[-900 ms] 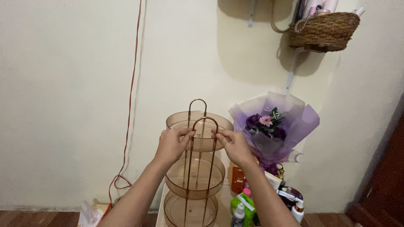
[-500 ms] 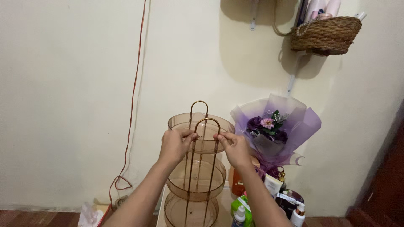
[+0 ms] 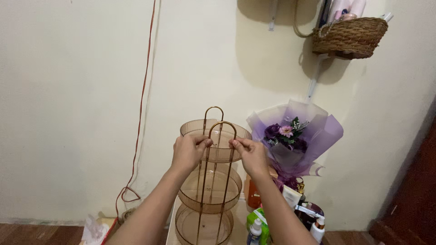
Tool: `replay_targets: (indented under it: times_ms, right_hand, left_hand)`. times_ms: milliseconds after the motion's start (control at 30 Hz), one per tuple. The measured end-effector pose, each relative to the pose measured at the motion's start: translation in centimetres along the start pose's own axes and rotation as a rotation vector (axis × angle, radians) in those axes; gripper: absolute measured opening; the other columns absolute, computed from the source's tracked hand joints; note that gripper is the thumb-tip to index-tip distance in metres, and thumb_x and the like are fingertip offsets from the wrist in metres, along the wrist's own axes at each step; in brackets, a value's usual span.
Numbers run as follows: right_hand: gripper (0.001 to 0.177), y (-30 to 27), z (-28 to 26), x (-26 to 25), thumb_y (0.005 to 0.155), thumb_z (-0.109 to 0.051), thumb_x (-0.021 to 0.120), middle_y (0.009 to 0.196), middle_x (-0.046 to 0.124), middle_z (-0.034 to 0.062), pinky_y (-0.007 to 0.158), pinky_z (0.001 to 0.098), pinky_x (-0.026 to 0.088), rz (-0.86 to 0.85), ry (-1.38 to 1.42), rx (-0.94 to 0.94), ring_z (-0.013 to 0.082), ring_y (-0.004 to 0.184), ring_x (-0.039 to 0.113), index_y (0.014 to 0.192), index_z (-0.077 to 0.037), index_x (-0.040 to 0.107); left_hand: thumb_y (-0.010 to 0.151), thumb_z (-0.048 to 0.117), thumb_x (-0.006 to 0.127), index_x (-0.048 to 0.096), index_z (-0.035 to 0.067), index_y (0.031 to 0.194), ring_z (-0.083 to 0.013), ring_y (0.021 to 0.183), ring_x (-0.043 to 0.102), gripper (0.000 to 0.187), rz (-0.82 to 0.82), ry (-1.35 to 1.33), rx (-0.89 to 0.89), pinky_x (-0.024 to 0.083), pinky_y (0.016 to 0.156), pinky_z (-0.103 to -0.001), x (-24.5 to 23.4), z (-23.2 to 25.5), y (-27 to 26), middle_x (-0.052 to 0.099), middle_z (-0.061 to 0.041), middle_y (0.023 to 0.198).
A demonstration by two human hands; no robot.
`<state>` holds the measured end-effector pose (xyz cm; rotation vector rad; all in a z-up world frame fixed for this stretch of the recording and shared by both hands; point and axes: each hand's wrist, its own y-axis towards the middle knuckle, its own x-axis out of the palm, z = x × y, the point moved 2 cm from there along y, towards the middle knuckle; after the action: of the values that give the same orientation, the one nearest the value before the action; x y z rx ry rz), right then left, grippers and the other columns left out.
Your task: The person assembles a three-tier rotating cosmetic stand by hand. They attach the top tier to the vertical rods, then remove it and reattach it multiple times, adjusting the alignment of the tiers and rods throughout the process.
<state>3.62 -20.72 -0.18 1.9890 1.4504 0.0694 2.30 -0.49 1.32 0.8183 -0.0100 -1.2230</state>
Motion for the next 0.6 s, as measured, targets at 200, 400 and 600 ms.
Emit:
replay_targets:
  times_ms: [200, 400, 600]
  right_hand:
    - [0.024, 0.4, -1.8, -0.5, 0.093, -0.024, 0.071, 0.101, 0.083, 0.0047, 0.085, 0.031, 0.058, 0.036, 0.054, -0.103, 0.0135, 0.095, 0.077, 0.112, -0.012, 0.081]
    - [0.032, 1.0, -4.0, -3.2, 0.09, -0.017, 0.072, 0.096, 0.079, 0.0068, 0.075, 0.0329, 0.058, 0.165, 0.032, 0.014, 0.0187, 0.084, 0.073, 0.122, -0.012, 0.076]
    - [0.028, 0.6, -3.9, -5.2, 0.088, -0.004, 0.066, 0.102, 0.078, 0.0136, 0.081, 0.0309, 0.063, 0.183, 0.406, -0.049, 0.0196, 0.087, 0.076, 0.114, 0.003, 0.075]
  left_hand:
    - [0.089, 0.028, 0.076, 0.083, 0.015, 0.102, -0.0236, 0.077, 0.075, 0.02, 0.122, -0.003, 0.074, 0.058, 0.071, -0.037, -0.7, 2.1, 0.2, 0.078, -0.012, 0.086]
    - [0.094, 0.019, 0.068, 0.082, 0.012, 0.097, -0.0257, 0.069, 0.075, 0.016, 0.181, 0.171, 0.492, 0.057, 0.065, -0.038, -0.3, 4.5, -0.5, 0.079, -0.01, 0.083]
    - [0.088, 0.011, 0.071, 0.079, 0.007, 0.091, -0.0263, 0.079, 0.074, 0.01, 0.351, 0.275, 0.896, 0.057, 0.072, -0.039, 0.8, 5.3, -1.0, 0.079, -0.008, 0.089]
